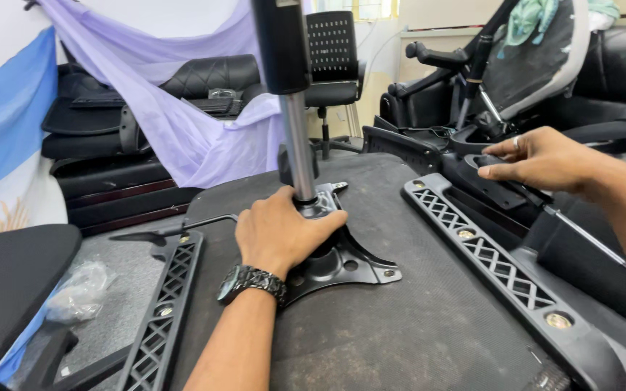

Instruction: The person assembles an office chair by attaching the seat to the base and then securing the backrest to the seat using a screwdriver. The person works on the floor, aligning parts and tightening screws to complete the assembly.

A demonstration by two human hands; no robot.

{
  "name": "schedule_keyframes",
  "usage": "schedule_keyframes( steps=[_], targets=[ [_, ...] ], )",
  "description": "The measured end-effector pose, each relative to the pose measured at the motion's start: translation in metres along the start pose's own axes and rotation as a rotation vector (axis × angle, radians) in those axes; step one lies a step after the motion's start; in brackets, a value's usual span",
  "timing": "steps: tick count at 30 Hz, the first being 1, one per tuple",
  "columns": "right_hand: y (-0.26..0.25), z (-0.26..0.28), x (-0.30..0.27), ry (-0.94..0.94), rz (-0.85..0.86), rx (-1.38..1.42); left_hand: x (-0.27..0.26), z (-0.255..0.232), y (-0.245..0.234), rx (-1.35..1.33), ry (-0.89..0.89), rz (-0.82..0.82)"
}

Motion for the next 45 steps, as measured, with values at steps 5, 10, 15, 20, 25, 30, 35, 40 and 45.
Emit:
schedule_keyframes(
  steps=[5, 10, 15, 20, 25, 30, 35, 40, 45],
  targets=[
    [0.052, -0.117, -0.014, 0.373, 0.134, -0.085, -0.001, 0.001, -0.002, 0.046, -0.023, -0.037],
    [0.121, -0.216, -0.031, 0.622, 0.184, -0.194, -0.003, 0.003, -0.002, 0.062, -0.020, -0.040],
    [0.151, -0.267, -0.040, 0.864, 0.056, -0.320, -0.004, 0.006, -0.002, 0.054, 0.013, -0.051],
    [0.156, -0.294, -0.074, 0.992, 0.005, -0.303, -0.003, 0.007, -0.002, 0.039, 0.016, -0.053],
    [0.154, -0.306, -0.072, 1.019, -0.027, -0.237, -0.003, 0.007, -0.004, 0.044, 0.015, -0.041],
    [0.158, -0.296, -0.071, 1.015, -0.072, -0.179, -0.004, 0.007, -0.004, 0.012, 0.017, -0.042],
    [0.110, -0.187, -0.013, 0.680, -0.272, 0.219, -0.006, 0.004, -0.007, 0.030, 0.022, -0.034],
    [0.070, -0.018, 0.022, 0.278, 0.028, 0.577, -0.010, 0.004, -0.009, 0.017, 0.032, -0.041],
    [0.072, 0.087, -0.011, 0.108, 0.257, 0.036, -0.014, 0.007, -0.012, -0.031, 0.023, -0.054]
  ],
)
Point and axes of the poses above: each hand's wrist, its own x-axis towards the middle knuckle, its own y-axis out of the palm, z = x × y, the point moved 2 cm from there along x, towards the middle knuckle, and after that the axes turned 4 degrees about -x, right-handed, at the moved point
